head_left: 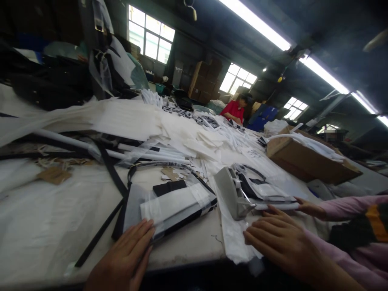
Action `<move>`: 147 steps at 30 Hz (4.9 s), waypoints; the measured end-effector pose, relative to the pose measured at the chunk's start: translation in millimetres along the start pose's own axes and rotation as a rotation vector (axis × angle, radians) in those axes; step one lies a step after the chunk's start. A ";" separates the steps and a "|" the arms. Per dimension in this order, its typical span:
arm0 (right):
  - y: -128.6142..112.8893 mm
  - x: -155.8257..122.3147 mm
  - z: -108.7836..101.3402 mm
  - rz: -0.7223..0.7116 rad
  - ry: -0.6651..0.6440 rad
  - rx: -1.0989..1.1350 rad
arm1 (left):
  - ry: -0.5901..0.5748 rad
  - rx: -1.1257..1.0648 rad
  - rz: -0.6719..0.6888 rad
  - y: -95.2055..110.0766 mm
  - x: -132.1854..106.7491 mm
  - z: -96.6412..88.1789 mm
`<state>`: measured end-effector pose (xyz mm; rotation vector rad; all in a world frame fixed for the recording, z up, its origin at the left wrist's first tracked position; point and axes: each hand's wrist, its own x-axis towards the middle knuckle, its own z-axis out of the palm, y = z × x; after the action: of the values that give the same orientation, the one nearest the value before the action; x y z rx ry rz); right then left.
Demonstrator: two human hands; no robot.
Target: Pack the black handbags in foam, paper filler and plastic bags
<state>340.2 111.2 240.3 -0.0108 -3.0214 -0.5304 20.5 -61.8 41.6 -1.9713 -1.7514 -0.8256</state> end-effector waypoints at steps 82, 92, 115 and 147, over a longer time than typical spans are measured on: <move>1.7 261.6 126.9 0.314 -0.358 0.713 | 0.052 -0.040 -0.266 11.7 -9.2 10.8; 5.9 272.8 164.3 0.239 -0.318 0.718 | -0.093 0.184 -0.541 5.0 -6.7 82.1; -6.3 248.6 135.9 0.431 -0.102 0.670 | -0.064 -0.112 -0.352 28.9 11.7 -30.9; -64.6 75.3 162.8 1.315 0.459 1.489 | -0.130 -1.141 -1.173 -52.2 112.5 -38.9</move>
<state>252.2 105.4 71.3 -1.2876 -1.6262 1.4331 -31.8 7.5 138.3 -1.1664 -2.8749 -2.5308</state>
